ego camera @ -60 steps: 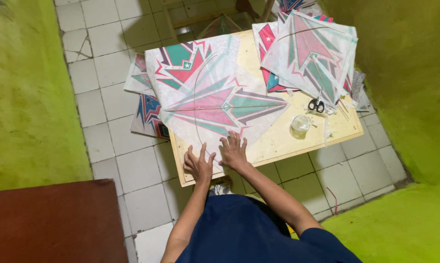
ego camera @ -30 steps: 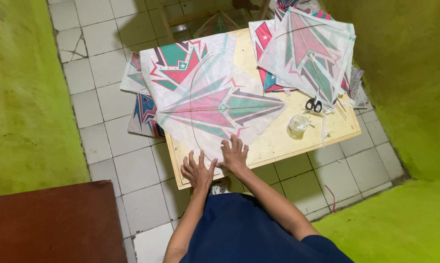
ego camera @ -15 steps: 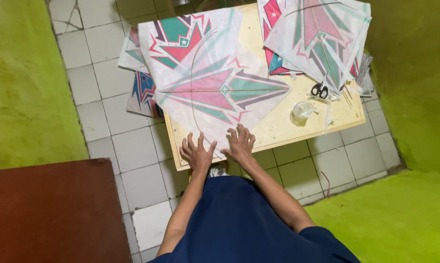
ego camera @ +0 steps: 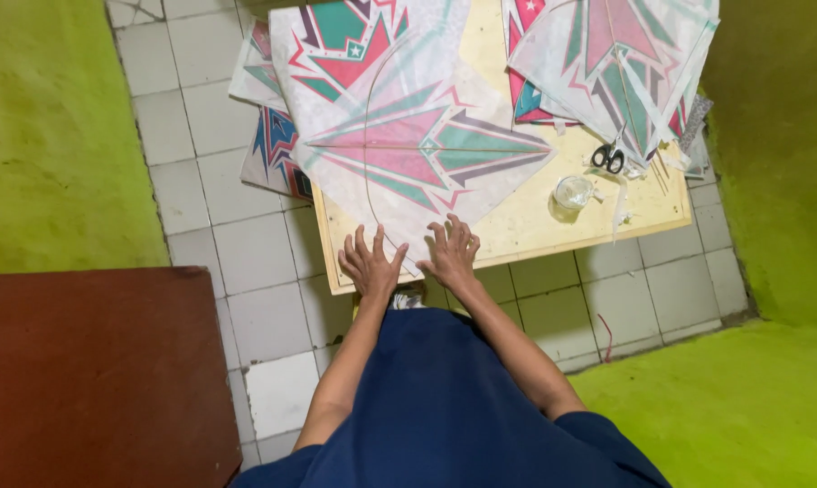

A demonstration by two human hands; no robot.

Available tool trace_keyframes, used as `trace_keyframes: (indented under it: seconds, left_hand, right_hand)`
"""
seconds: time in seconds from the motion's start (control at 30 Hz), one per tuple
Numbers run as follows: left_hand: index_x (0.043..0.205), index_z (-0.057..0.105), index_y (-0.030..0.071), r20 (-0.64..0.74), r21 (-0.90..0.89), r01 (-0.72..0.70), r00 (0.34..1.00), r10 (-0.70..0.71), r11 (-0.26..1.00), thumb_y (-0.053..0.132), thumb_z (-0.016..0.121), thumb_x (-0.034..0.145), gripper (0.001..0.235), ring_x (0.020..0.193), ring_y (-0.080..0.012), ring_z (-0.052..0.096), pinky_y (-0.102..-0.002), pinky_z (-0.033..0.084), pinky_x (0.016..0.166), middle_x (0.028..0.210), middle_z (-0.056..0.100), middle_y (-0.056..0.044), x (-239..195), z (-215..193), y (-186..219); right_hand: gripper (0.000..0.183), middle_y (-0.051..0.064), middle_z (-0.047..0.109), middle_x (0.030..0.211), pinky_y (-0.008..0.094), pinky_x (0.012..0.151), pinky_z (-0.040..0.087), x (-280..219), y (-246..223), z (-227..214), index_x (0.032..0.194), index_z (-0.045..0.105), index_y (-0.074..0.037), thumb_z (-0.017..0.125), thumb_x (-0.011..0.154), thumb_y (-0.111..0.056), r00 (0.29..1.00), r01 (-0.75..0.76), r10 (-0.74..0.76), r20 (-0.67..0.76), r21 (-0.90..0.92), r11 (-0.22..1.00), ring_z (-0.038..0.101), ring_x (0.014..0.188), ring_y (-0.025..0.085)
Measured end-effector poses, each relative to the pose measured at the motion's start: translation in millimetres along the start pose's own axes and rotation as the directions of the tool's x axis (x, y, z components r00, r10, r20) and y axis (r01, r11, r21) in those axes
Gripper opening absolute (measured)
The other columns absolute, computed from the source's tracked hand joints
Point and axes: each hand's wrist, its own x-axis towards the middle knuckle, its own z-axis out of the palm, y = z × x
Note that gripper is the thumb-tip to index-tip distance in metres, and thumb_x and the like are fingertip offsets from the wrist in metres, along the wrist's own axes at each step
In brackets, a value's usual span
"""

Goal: Smoothing the paper surface of a kite over its frame using hands to ensure it is flat and wrinkle-free.

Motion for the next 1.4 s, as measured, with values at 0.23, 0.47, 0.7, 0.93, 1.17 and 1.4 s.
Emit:
trace_keyframes:
  seconds: [0.23,0.47,0.7,0.93,1.17,1.4]
  left_hand:
    - [0.142,0.057,0.021,0.016,0.053,-0.083,0.997,0.082,0.995,0.077,0.051,0.093,0.075,0.145,-0.0412,0.023,-0.069,0.011,0.113,0.152,0.036,-0.012,-3.7,1.9,-3.4]
    - [0.129,0.066,0.015,-0.047,0.143,-0.291,0.953,0.301,0.946,0.078,0.048,0.093,0.075,0.143,-0.0401,0.030,-0.070,0.018,0.109,0.150,0.044,-0.014,-10.1,0.9,-8.6]
    - [0.123,0.066,0.013,0.031,0.171,-0.440,0.896,0.442,0.881,0.074,0.048,0.094,0.069,0.150,-0.0340,0.034,-0.073,0.018,0.112,0.153,0.050,-0.010,-21.4,-14.8,-2.5]
    - [0.127,0.061,0.014,0.091,0.155,-0.438,0.899,0.428,0.886,0.073,0.048,0.096,0.068,0.150,-0.0282,0.034,-0.072,0.012,0.112,0.153,0.051,-0.007,-21.4,-14.7,-4.4]
    - [0.135,0.050,0.016,0.236,0.057,-0.473,0.862,0.448,0.879,0.076,0.064,0.083,0.080,0.155,-0.0239,0.026,-0.074,0.011,0.117,0.165,0.036,-0.005,-9.1,-24.1,-13.4]
    - [0.139,0.045,0.017,0.307,0.073,-0.510,0.829,0.468,0.857,0.055,0.087,0.071,0.089,0.156,-0.0262,0.021,-0.075,0.010,0.116,0.166,0.030,-0.008,-10.9,-22.8,-17.3]
  right_hand:
    - [0.091,0.018,0.024,0.155,0.070,0.106,0.024,4.3,7.3,3.6,0.140,0.038,-0.027,0.094,0.069,-0.031,0.995,0.029,-0.034,0.098,0.050,0.998,0.025,0.139,0.043]
    - [0.093,0.019,0.026,0.154,0.073,0.109,0.021,4.1,15.4,-11.3,0.145,0.039,-0.027,0.093,0.069,-0.032,0.973,-0.033,-0.001,0.230,0.144,0.989,0.022,0.142,0.047]
    - [0.092,0.019,0.026,0.155,0.074,0.110,0.020,-5.7,35.8,-26.6,0.147,0.038,-0.026,0.090,0.073,-0.040,0.980,-0.066,0.030,0.197,0.176,0.982,0.023,0.143,0.049]
    - [0.080,0.018,0.030,0.154,0.072,0.113,0.020,-16.7,54.3,-24.7,0.147,0.042,-0.026,0.084,0.083,-0.049,0.982,-0.093,0.061,0.181,0.170,0.981,0.024,0.144,0.043]
    - [0.077,0.007,0.035,0.155,0.062,0.115,0.023,-37.9,52.4,-16.6,0.146,0.047,-0.036,0.081,0.081,-0.060,0.936,0.332,-0.302,0.181,-0.167,0.928,0.028,0.144,0.031]
    - [0.086,0.003,0.048,0.147,0.052,0.108,0.028,-54.4,70.6,48.7,0.144,0.052,-0.034,0.088,0.067,-0.026,0.804,0.529,-0.581,-0.126,-0.294,0.796,0.039,0.137,0.025]
